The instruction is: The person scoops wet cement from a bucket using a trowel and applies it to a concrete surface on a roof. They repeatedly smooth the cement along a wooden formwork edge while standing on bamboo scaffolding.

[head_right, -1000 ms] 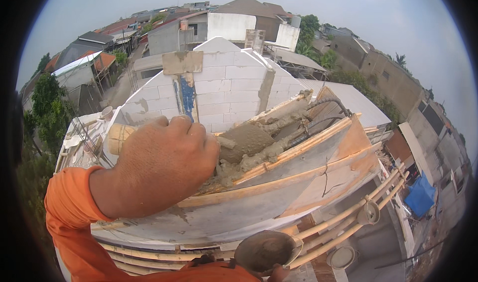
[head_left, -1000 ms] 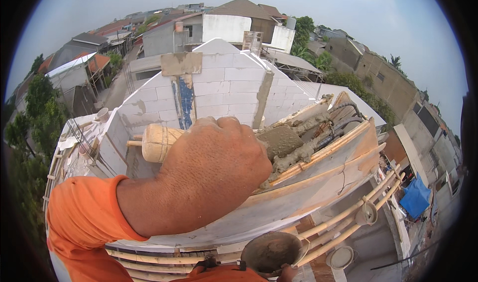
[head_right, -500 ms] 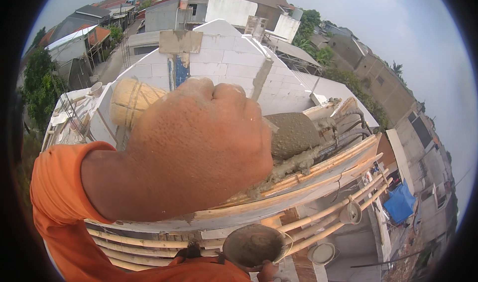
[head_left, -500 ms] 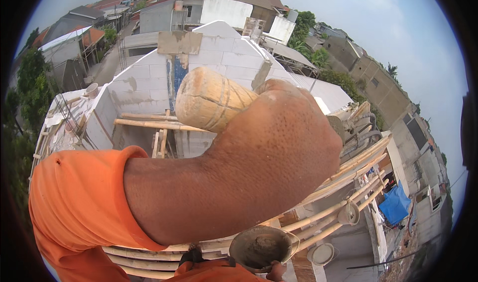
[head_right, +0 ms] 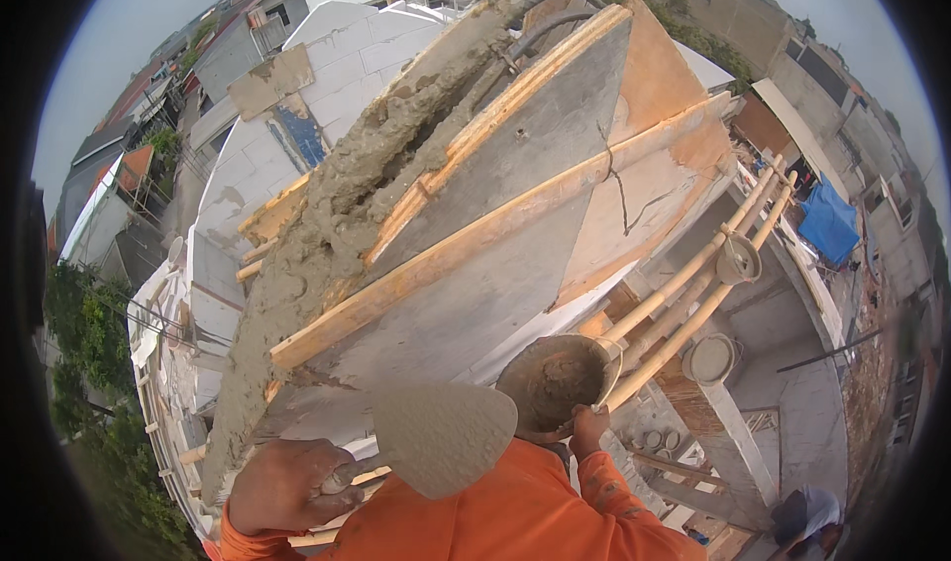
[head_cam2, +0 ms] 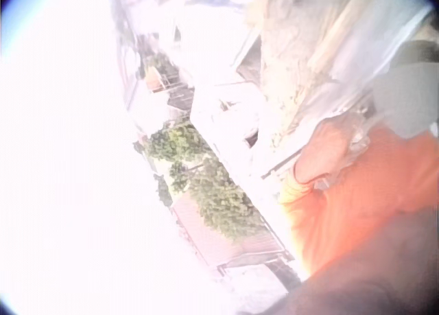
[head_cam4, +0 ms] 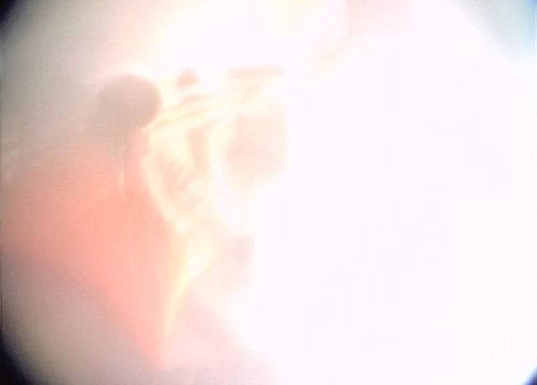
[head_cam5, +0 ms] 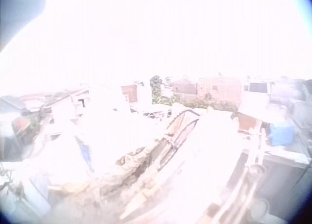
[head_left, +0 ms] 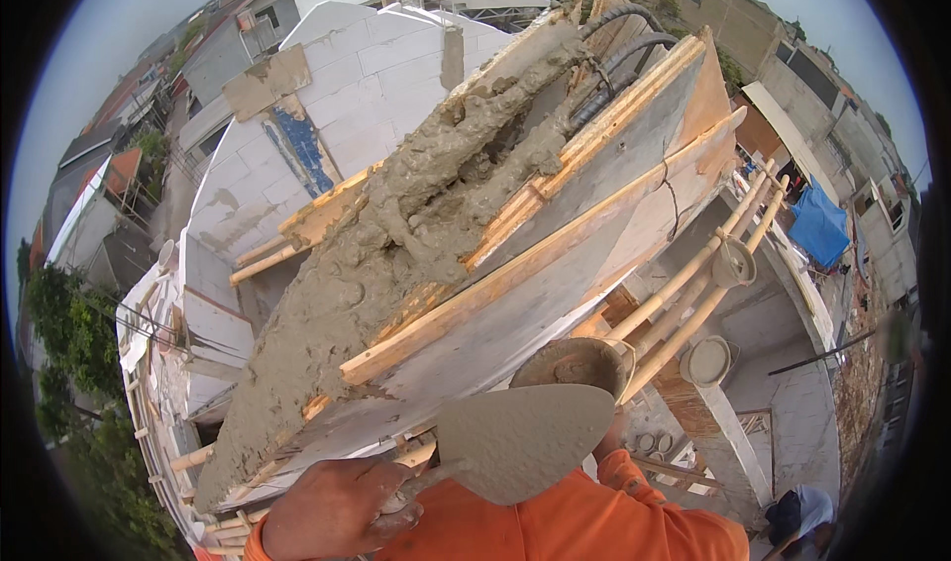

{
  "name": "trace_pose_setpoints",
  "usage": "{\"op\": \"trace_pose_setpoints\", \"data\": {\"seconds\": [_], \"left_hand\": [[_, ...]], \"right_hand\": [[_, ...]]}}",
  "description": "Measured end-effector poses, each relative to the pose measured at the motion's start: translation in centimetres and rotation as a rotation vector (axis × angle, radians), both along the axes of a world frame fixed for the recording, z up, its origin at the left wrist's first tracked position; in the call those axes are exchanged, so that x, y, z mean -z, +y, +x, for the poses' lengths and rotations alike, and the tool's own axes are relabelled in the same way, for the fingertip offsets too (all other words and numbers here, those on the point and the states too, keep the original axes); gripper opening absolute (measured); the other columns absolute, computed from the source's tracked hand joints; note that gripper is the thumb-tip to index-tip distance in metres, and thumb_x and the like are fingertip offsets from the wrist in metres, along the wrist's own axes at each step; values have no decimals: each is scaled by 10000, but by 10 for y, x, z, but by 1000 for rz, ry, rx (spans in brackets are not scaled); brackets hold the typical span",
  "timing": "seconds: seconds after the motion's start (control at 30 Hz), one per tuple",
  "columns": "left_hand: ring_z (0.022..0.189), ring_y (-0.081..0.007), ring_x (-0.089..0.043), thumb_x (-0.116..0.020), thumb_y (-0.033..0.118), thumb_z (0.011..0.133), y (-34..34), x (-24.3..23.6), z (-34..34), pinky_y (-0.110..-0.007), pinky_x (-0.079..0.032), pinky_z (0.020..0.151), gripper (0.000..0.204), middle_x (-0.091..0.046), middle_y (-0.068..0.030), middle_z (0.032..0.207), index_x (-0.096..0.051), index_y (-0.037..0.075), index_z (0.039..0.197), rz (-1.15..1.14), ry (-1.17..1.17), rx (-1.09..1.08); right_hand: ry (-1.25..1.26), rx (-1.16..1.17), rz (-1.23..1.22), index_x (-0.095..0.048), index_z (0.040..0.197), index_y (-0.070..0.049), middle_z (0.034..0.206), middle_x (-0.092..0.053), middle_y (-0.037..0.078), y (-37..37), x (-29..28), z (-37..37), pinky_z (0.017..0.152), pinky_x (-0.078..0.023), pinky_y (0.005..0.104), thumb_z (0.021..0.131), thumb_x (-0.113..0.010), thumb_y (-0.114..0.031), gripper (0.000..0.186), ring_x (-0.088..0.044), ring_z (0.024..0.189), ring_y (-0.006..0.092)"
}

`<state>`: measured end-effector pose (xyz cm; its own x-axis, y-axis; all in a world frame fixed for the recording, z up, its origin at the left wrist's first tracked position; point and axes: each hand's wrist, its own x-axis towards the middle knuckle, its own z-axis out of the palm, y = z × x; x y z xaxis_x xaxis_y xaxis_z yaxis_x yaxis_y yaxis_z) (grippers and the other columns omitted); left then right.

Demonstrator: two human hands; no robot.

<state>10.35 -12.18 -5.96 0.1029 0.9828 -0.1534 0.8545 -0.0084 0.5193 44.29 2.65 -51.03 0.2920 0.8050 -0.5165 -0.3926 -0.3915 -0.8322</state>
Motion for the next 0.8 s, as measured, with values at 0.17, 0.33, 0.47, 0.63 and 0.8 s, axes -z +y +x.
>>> {"op": "trace_pose_setpoints", "data": {"seconds": [0.17, 0.33, 0.47, 0.63, 0.8], "left_hand": [[821, -364, -637, -697, 222, 756, 65, 115, 38, -427, -509, 713, 354, -651, -186, 889, -632, -2, 1022, -171, 7, 123], [821, -349, -663, -599, 109, 782, 115, 273, 82, -437, -543, 690, 175, -654, -182, 867, -623, 13, 926, -104, 391, 190], [744, -320, -679, -604, 147, 798, 161, 371, 123, -416, -549, 607, 135, -664, -154, 824, -652, 52, 881, -50, 619, 169], [723, -288, -685, -615, 154, 787, 202, 460, 176, -412, -552, 601, 135, -668, -137, 816, -656, 49, 860, -190, 608, 366], [721, -278, -682, -626, 145, 791, 162, 442, 160, -414, -557, 634, 137, -669, -140, 847, -663, 50, 882, -58, 505, 654]], "right_hand": [[-358, -48, -119, -540, 907, -17, 720, -551, 42, -11, -12, 2, 536, -459, 321, 657, -588, 35, 259, -538, 590, 163], [-377, -89, -133, -545, 992, -9, 710, -561, 58, -25, -28, -6, 496, -463, 309, 675, -574, 38, 322, -566, 564, 173], [-359, -128, -232, -591, 1027, 3, 774, -636, 106, -43, -31, -8, 604, -510, 359, 658, -617, -25, 370, -625, 672, 200], [-368, -166, -232, -596, 999, -5, 760, -647, 115, -52, -52, -18, 622, -515, 373, 675, -637, -85, 336, -638, 655, 225], [-562, -187, -164, -590, 984, -14, 720, -636, 132, -56, -35, -9, 631, -511, 367, 681, -636, -99, 319, -638, 639, 218]]}}
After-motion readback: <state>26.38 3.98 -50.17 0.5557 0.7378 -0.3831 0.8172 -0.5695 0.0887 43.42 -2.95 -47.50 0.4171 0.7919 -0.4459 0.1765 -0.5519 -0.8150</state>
